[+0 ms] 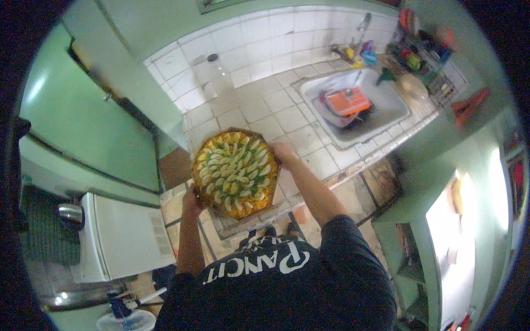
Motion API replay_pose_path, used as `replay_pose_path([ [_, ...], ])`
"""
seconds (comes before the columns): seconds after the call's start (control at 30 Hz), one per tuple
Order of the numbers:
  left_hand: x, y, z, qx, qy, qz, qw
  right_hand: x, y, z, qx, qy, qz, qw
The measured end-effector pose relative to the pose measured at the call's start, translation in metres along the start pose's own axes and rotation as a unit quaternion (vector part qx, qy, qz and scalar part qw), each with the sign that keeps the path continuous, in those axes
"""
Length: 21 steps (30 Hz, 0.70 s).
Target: The person places a tray of food on a counter and uses tongs to add toppings from two separate containers. They first add a pinkish ingredient, then a brown ingredient, distributing them over the existing food items.
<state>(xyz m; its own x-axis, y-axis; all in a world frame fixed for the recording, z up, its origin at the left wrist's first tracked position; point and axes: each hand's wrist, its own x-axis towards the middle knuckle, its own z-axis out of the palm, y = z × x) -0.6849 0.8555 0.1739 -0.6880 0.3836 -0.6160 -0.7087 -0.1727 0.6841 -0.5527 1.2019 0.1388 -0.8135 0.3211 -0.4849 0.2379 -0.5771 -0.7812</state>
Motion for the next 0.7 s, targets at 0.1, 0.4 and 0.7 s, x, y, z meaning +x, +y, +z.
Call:
replay_pose_path([
  [0.1, -0.010, -0.005, 0.010, 0.029, 0.026, 0.011, 0.999, -0.030, -0.002, 0.005, 0.009, 0.044, -0.027, 0.999],
  [0.4, 0.027, -0.005, 0.058, 0.136, -0.065, -0.015, 0.988, -0.059, -0.005, -0.033, -0.005, 0.192, -0.079, 0.978],
  [0.7, -0.004, -0.071, 0.205, 0.220, -0.205, -0.124, 0.946, -0.215, 0.007, -0.163, 0.087, 0.331, -0.164, 0.925],
])
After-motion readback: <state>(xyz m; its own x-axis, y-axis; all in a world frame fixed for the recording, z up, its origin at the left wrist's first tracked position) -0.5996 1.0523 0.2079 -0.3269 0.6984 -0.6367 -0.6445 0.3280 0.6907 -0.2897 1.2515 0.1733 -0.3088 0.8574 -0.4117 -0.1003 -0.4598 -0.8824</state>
